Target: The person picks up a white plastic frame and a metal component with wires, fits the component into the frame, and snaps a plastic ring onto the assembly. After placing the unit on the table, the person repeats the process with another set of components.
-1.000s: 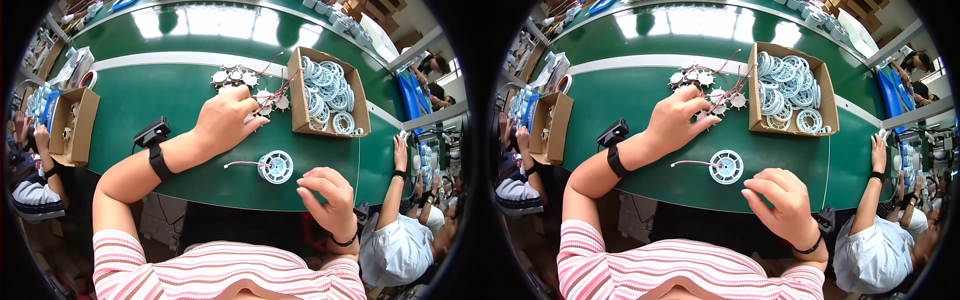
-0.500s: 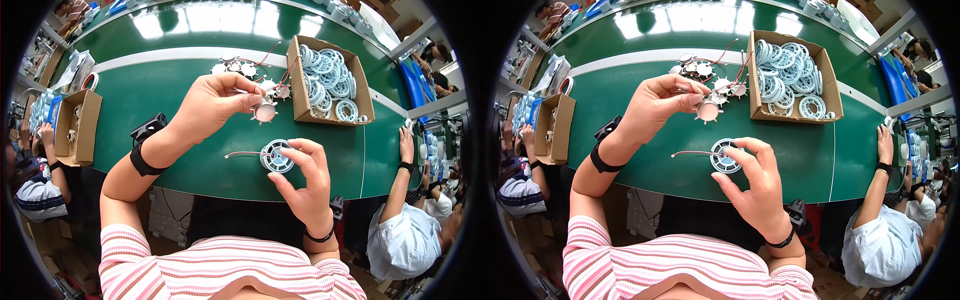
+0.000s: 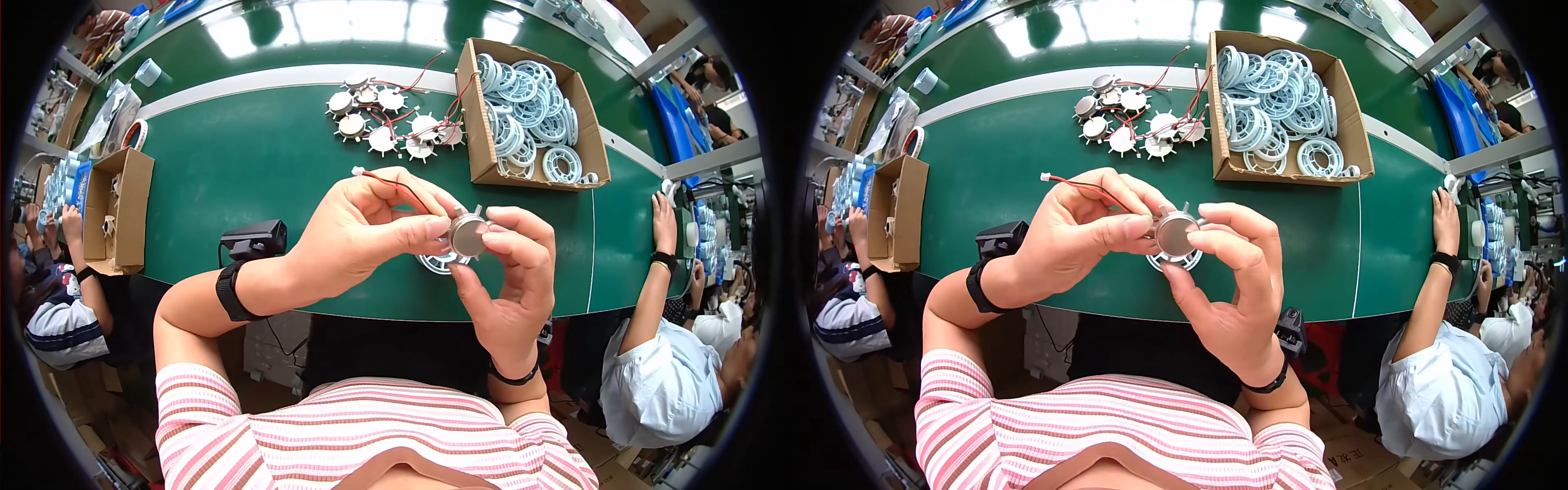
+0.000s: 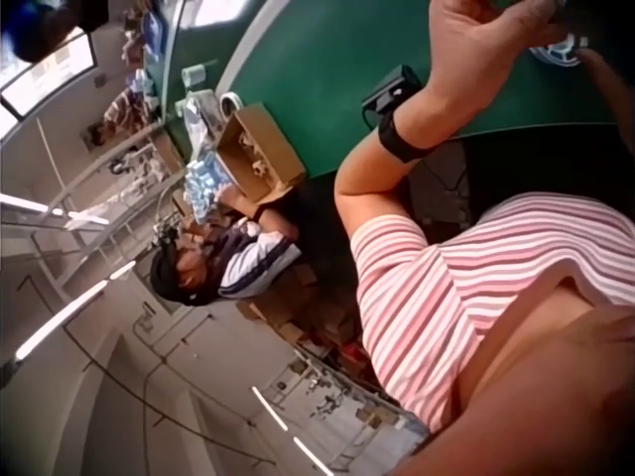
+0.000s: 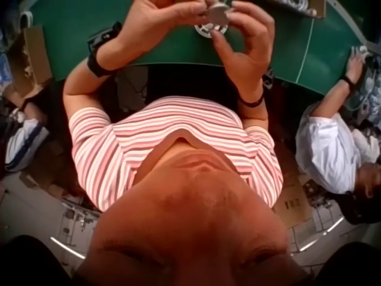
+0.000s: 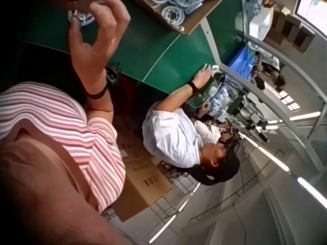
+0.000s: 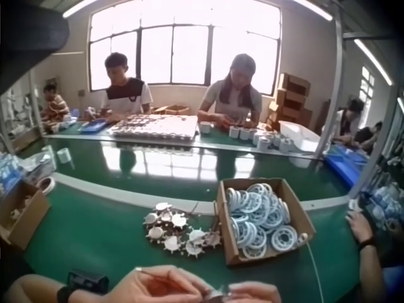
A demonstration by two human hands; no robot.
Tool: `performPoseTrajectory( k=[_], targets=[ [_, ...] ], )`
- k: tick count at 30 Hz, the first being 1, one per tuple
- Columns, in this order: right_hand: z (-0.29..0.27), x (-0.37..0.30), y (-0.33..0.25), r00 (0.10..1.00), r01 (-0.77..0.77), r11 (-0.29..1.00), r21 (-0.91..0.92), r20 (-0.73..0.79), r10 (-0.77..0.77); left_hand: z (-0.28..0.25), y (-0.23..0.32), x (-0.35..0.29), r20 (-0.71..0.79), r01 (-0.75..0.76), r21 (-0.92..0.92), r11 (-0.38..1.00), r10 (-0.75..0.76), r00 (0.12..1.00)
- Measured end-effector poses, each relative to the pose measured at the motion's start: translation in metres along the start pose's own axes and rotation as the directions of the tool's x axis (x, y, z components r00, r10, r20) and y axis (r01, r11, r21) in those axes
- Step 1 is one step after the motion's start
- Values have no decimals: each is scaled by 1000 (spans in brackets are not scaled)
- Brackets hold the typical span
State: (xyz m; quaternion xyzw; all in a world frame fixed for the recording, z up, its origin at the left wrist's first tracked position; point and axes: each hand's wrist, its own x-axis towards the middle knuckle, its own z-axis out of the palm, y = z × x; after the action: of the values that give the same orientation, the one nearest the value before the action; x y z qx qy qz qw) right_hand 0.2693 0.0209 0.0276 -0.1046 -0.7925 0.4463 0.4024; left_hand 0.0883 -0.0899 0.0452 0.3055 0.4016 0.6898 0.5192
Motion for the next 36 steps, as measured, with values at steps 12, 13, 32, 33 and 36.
performPoseTrajectory(
  k=[12,13,32,33,36],
  targets=[
    [-2,-2,2,999,-17,1000,22,-45,18,-1,9,0,36,87,38,995,-88,995],
    [-4,-1,0,999,-20,1000,24,-41,21,-1,15,-1,40,117,114,987,-122,992],
    [-12,11,-14,966,-96,974,-206,215,141,-21,-8,-9,160,-191,745,639,107,981],
    [-12,11,-13,966,-96,974,-206,216,141,-23,-8,-7,192,-214,750,626,104,976],
    [-14,11,-13,968,-96,970,-225,208,144,-26,-12,-4,230,-247,753,610,109,967]
  ],
)
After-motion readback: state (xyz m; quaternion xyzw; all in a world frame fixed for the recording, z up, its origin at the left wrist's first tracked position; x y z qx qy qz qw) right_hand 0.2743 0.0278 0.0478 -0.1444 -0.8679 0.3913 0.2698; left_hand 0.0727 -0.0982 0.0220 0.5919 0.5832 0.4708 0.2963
